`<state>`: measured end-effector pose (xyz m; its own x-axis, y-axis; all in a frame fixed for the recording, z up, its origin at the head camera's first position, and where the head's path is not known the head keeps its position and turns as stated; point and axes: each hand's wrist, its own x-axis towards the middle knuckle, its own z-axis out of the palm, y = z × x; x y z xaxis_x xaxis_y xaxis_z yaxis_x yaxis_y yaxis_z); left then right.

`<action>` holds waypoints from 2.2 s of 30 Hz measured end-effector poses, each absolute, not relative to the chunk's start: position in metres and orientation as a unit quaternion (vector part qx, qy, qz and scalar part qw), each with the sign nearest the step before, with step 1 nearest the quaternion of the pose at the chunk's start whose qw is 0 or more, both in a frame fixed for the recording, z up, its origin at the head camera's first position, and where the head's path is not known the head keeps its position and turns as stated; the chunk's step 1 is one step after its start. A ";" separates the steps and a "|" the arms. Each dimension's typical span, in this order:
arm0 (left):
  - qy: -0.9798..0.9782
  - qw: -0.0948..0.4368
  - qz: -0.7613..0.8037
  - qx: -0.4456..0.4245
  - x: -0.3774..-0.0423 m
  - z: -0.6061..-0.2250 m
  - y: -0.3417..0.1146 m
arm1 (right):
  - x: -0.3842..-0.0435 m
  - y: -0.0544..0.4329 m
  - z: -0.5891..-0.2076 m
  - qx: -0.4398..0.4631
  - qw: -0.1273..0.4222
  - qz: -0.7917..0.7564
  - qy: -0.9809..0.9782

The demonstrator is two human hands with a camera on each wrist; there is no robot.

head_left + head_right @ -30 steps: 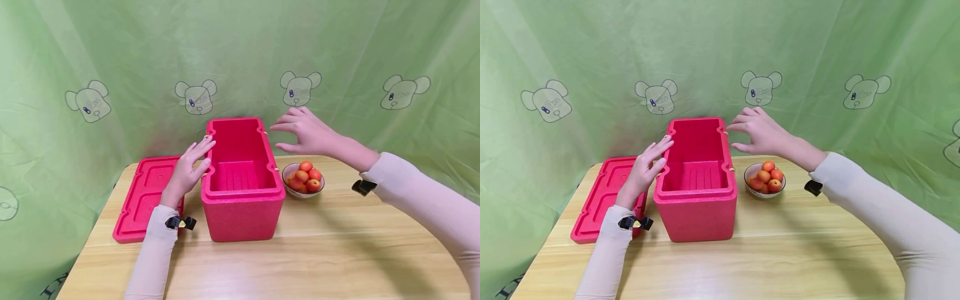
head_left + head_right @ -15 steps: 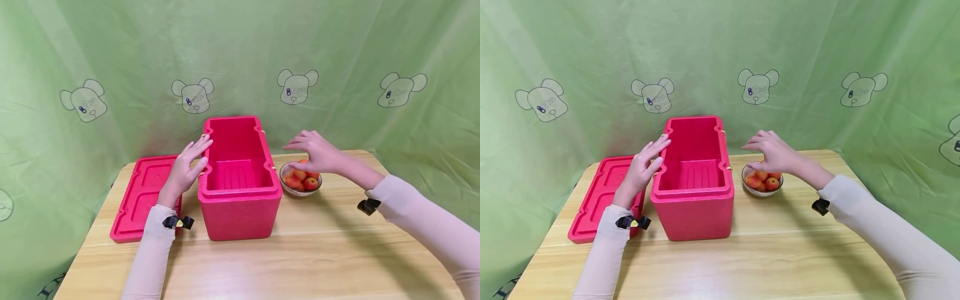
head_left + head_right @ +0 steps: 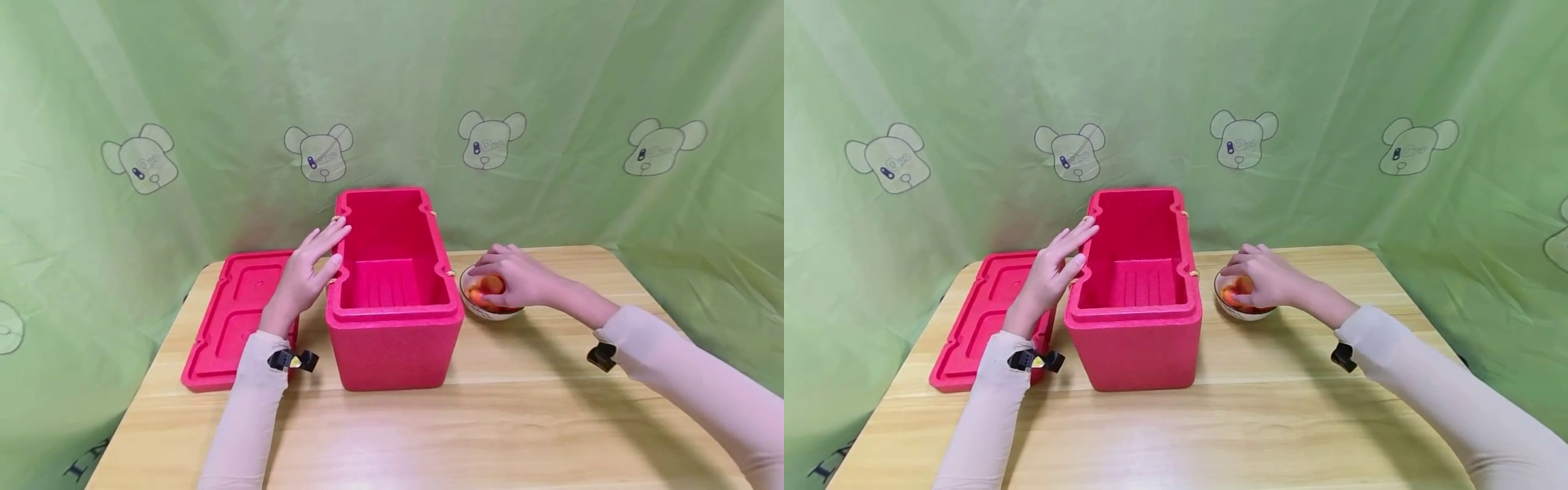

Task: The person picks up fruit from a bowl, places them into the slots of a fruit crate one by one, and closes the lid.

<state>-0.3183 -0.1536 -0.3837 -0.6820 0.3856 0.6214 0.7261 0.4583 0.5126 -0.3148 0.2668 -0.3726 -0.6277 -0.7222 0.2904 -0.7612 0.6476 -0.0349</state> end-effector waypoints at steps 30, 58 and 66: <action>-0.828 0.213 -0.396 -0.335 -0.318 -0.380 -0.152 | -0.315 0.268 -0.388 0.435 0.118 0.023 -0.893; -0.826 0.210 -0.404 -0.334 -0.315 -0.383 -0.153 | -0.322 0.262 -0.342 0.415 0.167 0.028 -0.894; -0.825 0.206 -0.405 -0.335 -0.315 -0.384 -0.152 | -0.323 0.254 -0.298 0.413 0.189 0.033 -0.890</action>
